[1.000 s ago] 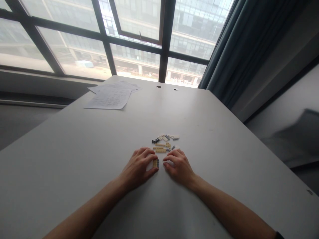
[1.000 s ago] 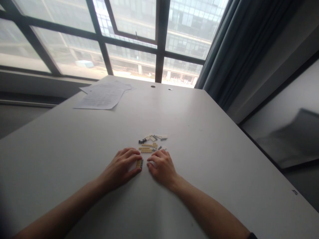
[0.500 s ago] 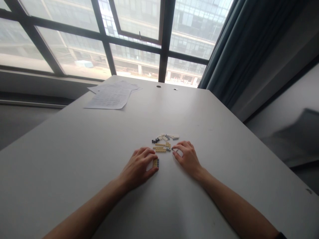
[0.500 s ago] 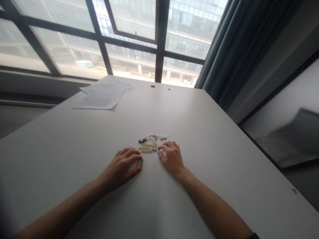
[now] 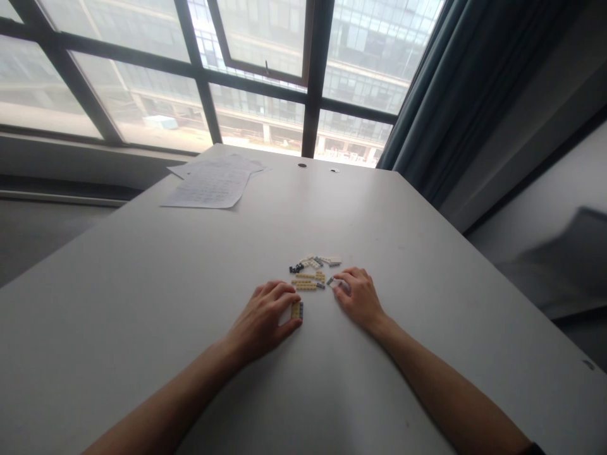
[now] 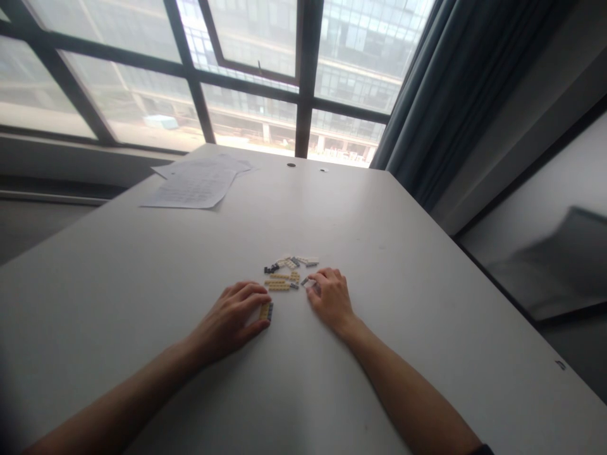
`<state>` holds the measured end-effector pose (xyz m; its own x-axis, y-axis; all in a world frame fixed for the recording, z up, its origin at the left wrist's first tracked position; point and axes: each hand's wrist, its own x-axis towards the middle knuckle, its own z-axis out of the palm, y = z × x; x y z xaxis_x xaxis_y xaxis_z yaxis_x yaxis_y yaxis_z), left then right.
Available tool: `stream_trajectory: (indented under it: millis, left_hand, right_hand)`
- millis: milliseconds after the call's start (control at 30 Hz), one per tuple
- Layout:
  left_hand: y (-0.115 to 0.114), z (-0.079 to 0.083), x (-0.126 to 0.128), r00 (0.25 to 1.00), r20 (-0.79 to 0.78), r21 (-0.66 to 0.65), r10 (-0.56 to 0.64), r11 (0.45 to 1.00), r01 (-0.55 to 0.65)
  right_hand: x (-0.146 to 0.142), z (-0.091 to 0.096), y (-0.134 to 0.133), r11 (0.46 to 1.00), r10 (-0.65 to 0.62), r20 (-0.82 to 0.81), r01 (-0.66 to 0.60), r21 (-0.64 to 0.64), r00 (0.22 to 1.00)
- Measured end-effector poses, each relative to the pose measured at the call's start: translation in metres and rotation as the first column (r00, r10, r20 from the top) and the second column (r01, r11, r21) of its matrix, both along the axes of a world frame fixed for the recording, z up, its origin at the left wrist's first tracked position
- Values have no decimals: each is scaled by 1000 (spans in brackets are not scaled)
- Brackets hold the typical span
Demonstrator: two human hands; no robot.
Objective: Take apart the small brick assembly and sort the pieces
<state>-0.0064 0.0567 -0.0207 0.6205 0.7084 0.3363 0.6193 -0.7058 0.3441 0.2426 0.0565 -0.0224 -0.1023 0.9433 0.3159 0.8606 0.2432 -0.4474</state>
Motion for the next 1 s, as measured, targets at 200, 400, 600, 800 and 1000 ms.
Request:
stream_trajectory:
  millis: [200, 400, 600, 800, 1000]
  left_hand:
    - [0, 1, -1, 1000, 4, -6, -6, 1000, 6]
    - [0, 0, -2, 993, 94, -30, 68, 997, -66]
    - [2, 2, -3, 975, 162, -70, 151, 988, -141]
    - [4, -1, -4, 963, 176, -91, 205, 977, -191]
    - [5, -1, -4, 960, 194, -77, 203, 979, -191]
  right_hand:
    - [1, 0, 1, 1000, -12, -16, 12, -7, 1000]
    - [2, 0, 6, 1000, -3, -46, 3, -8, 999]
    - [2, 6, 18, 999, 30, -1, -30, -39, 1000]
    - [1, 8, 48, 996, 59, 121, -49, -81, 991]
    - [-8, 6, 77, 980, 175, 209, -150, -128, 962]
